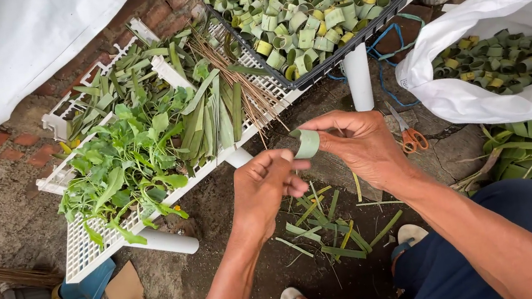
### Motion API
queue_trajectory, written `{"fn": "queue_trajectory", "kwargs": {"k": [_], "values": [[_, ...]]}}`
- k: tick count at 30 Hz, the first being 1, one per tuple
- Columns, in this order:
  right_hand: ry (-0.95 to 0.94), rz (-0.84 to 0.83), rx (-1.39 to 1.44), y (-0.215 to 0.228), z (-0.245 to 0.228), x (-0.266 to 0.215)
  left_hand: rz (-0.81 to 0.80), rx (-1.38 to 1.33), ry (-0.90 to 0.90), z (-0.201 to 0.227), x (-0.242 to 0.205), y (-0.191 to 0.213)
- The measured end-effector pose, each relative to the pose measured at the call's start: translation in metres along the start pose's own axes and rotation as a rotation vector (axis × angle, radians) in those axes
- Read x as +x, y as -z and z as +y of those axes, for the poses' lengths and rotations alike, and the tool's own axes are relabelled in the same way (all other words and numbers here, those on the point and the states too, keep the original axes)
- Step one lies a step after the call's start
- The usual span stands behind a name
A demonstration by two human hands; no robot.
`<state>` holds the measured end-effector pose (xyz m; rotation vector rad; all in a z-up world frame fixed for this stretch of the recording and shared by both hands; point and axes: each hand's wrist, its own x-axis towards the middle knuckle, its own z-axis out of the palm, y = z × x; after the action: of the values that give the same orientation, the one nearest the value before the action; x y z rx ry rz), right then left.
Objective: The person folds and weaves long plant leaves into small, square containers, placing the finished items into a black tray or a large white bag.
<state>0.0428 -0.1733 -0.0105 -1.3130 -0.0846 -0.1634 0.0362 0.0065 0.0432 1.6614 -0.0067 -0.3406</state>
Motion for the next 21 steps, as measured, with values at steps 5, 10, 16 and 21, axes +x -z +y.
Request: {"fn": "queue_trajectory", "kwargs": {"k": [5, 10, 16, 21], "values": [[-0.089, -0.110, 0.008, 0.002, -0.007, -0.002, 0.074, -0.105, -0.207, -0.019, 0.012, 0.001], [-0.151, -0.120, 0.019, 0.010, 0.011, 0.001, 0.092, -0.021, -0.313, -0.015, 0.010, -0.001], [-0.076, -0.166, -0.081, 0.004, 0.002, 0.002, 0.080, 0.160, -0.362, -0.016, 0.007, -0.003], [0.046, -0.106, -0.274, 0.008, 0.021, 0.001, 0.047, 0.033, -0.276, -0.034, 0.011, 0.006]]}}
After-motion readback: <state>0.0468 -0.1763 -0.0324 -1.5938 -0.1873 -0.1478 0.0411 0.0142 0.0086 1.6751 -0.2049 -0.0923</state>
